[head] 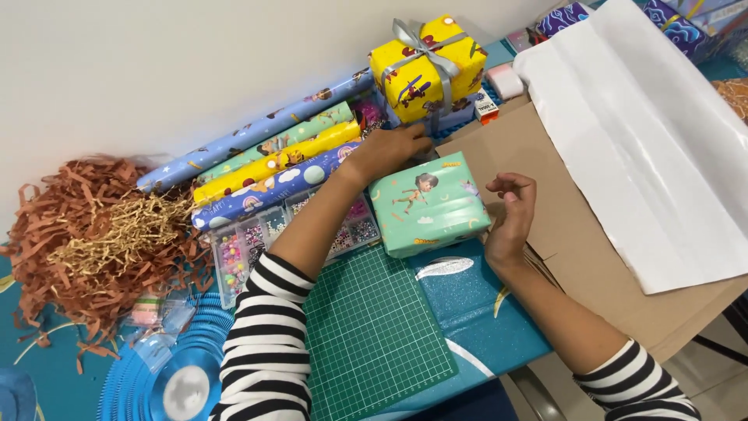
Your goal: The person measures and cuts a silver ribbon, then wraps it around a small gift box. They tie the ribbon into a bow and adjust the loops to finish the presentation.
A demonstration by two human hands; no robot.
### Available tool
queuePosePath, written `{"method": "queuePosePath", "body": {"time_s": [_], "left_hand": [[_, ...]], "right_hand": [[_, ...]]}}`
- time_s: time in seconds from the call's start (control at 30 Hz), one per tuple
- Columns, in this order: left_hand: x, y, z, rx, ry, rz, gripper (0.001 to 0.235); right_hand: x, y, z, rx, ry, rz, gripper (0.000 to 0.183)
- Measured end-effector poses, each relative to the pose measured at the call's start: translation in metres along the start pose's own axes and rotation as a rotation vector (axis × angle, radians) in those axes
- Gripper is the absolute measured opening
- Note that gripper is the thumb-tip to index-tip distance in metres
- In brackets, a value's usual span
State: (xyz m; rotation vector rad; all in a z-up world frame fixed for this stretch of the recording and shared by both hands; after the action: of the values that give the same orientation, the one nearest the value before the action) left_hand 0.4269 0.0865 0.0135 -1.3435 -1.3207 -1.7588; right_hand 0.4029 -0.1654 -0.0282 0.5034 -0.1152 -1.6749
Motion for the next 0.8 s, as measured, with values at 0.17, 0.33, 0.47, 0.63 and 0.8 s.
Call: {"method": "queuePosePath", "body": {"time_s": [0.17,0.33,0.47,0.63,0.8], "left_hand": [[-0.04,-0.01,0.029,0.035,-0.014,0.023,0.018],[-0.01,-0.012,0.009,0.001,-0.058,-0.029,0.026],[-0.049,-0.002,0.028,-0.021,0.073,0.03,0.026],[-0.081,0.0,0.041,-0.076,0.219,0.016,0.024],[-0.025,-0.01,0.018,-0.153,0.235,-0.015,0.013]], "right_hand": [[-0.004,-0.006,-0.003,0.093,0.047,0.083,0.04],[-0.006,-0.007,-0.01,0.101,0.063,0.115,0.039],[-0.005,-0.007,-0.014,0.076,0.043,0.148,0.044],[-0.004,-0.006,-0.017,0.067,0.049,0.154,0.044],[-0.003,-0.005,-0.027,0.098,0.008,0.204,0.055]]}}
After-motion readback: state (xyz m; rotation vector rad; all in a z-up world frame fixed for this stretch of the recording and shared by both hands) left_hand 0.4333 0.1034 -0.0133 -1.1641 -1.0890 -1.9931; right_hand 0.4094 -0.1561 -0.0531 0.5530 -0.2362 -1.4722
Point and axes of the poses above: each hand's wrist, its own y-axis towards the middle knuckle, its own x-axis out of the back of the hand, z = x × y, the point moved 4 cm from there along y, towards the middle knuckle, and after that the axes turned 15 degrees about -z, right-handed, at the moved point
